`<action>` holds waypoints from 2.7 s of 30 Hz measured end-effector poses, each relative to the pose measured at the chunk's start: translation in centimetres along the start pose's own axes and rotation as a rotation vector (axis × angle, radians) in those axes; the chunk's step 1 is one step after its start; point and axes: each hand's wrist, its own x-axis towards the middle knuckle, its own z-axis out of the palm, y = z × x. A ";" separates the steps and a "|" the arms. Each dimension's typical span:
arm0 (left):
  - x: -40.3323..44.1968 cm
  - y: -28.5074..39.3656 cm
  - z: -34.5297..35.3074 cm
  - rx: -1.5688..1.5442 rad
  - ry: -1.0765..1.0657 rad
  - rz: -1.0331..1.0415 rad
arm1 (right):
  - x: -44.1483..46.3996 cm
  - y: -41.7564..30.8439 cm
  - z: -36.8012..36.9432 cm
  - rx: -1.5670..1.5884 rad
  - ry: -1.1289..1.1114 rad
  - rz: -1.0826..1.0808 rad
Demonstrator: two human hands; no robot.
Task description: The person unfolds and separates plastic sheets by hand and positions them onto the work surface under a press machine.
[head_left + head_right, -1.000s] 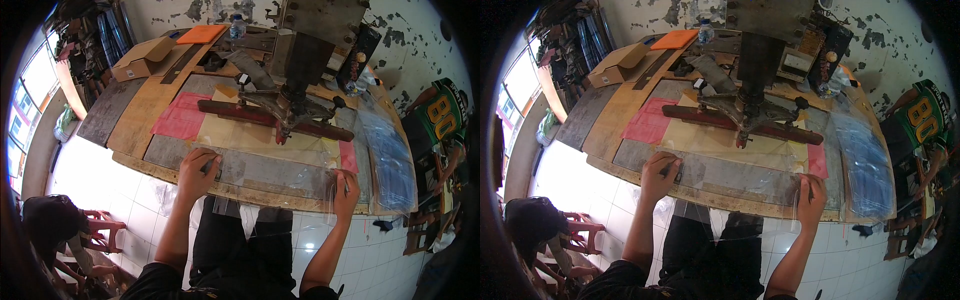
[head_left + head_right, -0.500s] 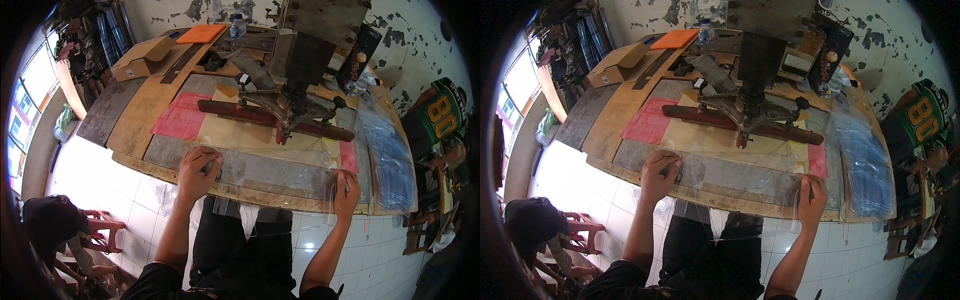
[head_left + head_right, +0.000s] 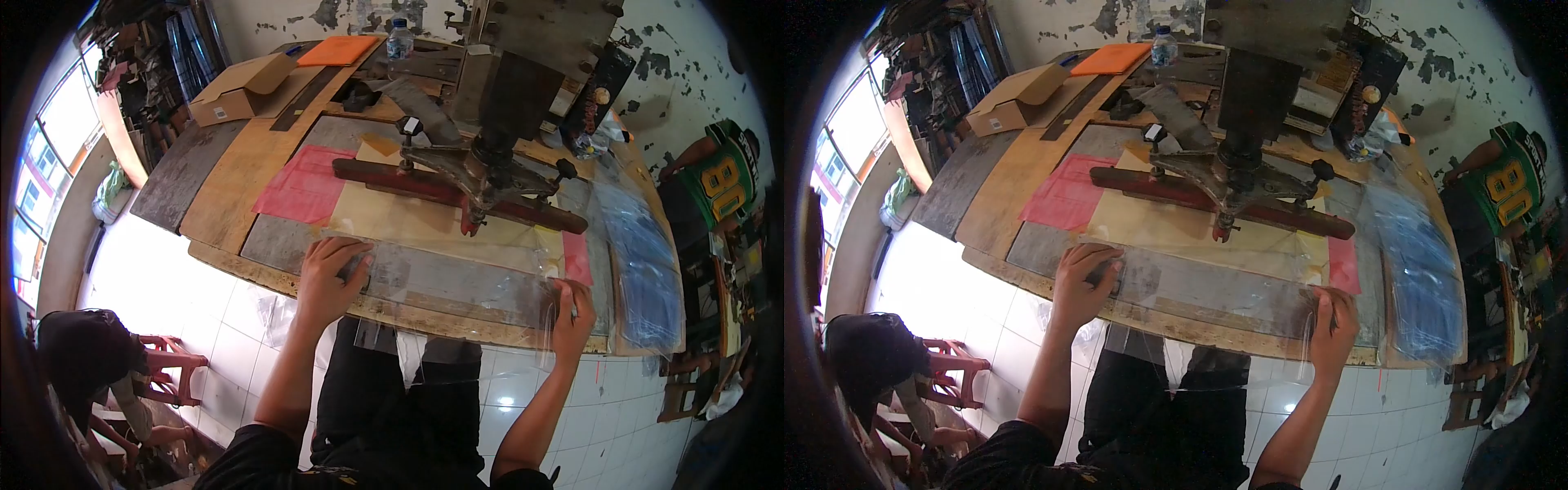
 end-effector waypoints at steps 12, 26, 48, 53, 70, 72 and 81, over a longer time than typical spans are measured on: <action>0.2 0.0 0.0 0.013 -0.021 0.011 | 0.0 0.3 0.1 -0.038 0.023 -0.022; 0.0 -0.4 -0.1 0.012 0.003 0.053 | -0.1 0.4 0.2 -0.042 0.020 -0.019; -0.6 -1.2 0.4 0.135 -0.085 0.093 | 6.9 3.5 3.1 0.098 -0.225 0.265; -0.5 -0.7 -0.6 -0.146 -0.169 0.012 | 1.0 -1.2 0.2 0.471 -0.092 0.232; -5.0 4.1 -3.8 -0.895 -0.107 -0.182 | -3.8 -4.1 -3.3 0.858 0.139 0.160; -5.0 4.3 -4.3 -0.889 -0.133 -0.156 | -3.7 -4.0 -3.3 0.873 0.137 0.173; -4.9 5.9 -5.8 -0.802 -0.105 -0.138 | -3.5 -4.0 -3.1 0.926 0.159 0.161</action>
